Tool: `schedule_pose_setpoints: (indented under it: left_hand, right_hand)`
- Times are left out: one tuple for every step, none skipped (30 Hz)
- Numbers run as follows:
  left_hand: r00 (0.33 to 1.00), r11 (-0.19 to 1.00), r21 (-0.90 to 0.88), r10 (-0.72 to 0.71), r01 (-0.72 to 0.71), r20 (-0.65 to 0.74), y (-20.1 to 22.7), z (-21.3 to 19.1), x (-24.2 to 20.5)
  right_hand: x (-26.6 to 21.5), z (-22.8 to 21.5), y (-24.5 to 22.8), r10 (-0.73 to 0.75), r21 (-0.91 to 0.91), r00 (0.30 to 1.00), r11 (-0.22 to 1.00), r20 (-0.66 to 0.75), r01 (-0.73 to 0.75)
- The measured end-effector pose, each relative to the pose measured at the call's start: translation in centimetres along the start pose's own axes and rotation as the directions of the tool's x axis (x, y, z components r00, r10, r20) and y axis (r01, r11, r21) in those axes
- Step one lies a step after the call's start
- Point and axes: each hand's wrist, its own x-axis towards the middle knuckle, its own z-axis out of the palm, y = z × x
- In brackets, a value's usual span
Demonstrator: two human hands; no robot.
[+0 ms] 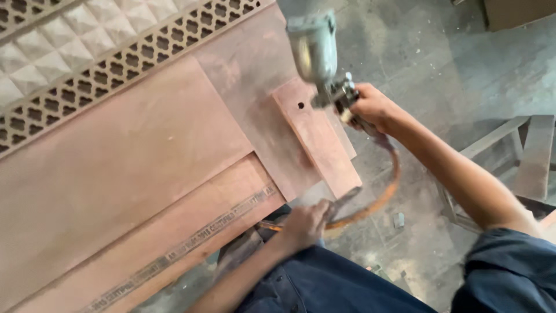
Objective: The person sands a large wooden headboard with a sanding block, then uses a spray gun to apply a finish to the surface. The person moves around the piece to cover different areas.
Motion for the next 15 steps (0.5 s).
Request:
schedule_pose_setpoints:
  left_hand:
    - [1.000,1.000,0.017,-0.021,0.021,0.003,-0.9,-0.2,-0.1]
    - [0.999,0.999,0.033,-0.041,0.041,0.005,-2.0,-0.6,-0.1]
    - [0.998,0.997,0.050,-0.060,0.059,0.011,-2.9,-1.0,-0.3]
    - [0.994,0.991,0.079,-0.109,0.108,0.016,-3.8,-1.6,-0.6]
    - [0.987,0.982,0.107,-0.158,0.154,0.027,-4.6,-2.2,-1.1]
    - [0.978,0.971,0.135,-0.206,0.199,0.038,-5.3,-2.8,-1.9]
    - [0.988,0.974,0.165,-0.148,0.152,-0.039,-5.8,-3.4,-3.0]
    - [0.990,0.974,0.198,-0.085,0.107,-0.114,-6.3,-4.0,-4.1]
    - [0.983,0.970,0.235,-0.018,0.062,-0.184,-6.6,-4.7,-5.4]
    - [0.975,0.956,0.250,-0.105,0.153,-0.194,-6.9,-5.4,-6.8]
    - [0.959,0.935,0.262,-0.188,0.240,-0.210,-7.1,-5.8,-8.1]
    - [0.936,0.905,0.274,-0.269,0.326,-0.227,-7.3,-6.3,-9.3]
    - [0.936,0.906,0.281,-0.251,0.317,-0.247,-7.5,-6.5,-10.4]
    - [0.935,0.906,0.289,-0.234,0.309,-0.266,-7.7,-6.5,-11.4]
    - [0.932,0.903,0.304,-0.217,0.305,-0.290,-7.9,-6.8,-12.3]
  right_hand:
    - [0.5,0.8,-0.1,-0.056,0.014,0.998,0.998,-0.025,0.057]
    - [1.1,1.4,-0.3,-0.112,0.028,0.992,0.993,-0.050,0.114]
    - [1.4,1.7,-0.3,-0.167,0.041,0.983,0.984,-0.080,0.171]
    - [1.4,1.9,0.0,-0.149,-0.062,0.983,0.988,-0.106,0.143]
    - [1.0,1.8,0.6,-0.130,-0.161,0.982,0.981,-0.137,0.107]
    - [0.4,1.7,1.3,-0.113,-0.257,0.979,0.964,-0.170,0.067]
    - [-0.5,1.6,2.4,-0.056,-0.275,0.986,0.962,-0.160,0.010]
    - [-1.9,1.6,3.7,0.003,-0.291,0.989,0.955,-0.150,-0.047]
    - [-3.4,1.7,5.1,0.060,-0.306,0.988,0.946,-0.141,-0.101]
    - [-5.2,2.1,6.7,0.069,-0.298,0.987,0.948,-0.142,-0.110]
    - [-7.0,2.5,8.1,0.076,-0.294,0.987,0.949,-0.144,-0.116]
    - [-8.7,3.1,9.3,0.100,-0.217,0.981,0.967,-0.168,-0.136]
    - [-10.3,3.5,10.3,0.125,-0.144,0.975,0.978,-0.186,-0.153]
    - [-11.6,4.0,11.1,0.150,-0.071,0.968,0.983,-0.203,-0.167]
    - [-12.3,4.5,11.6,0.156,-0.018,0.960,0.986,-0.234,-0.165]
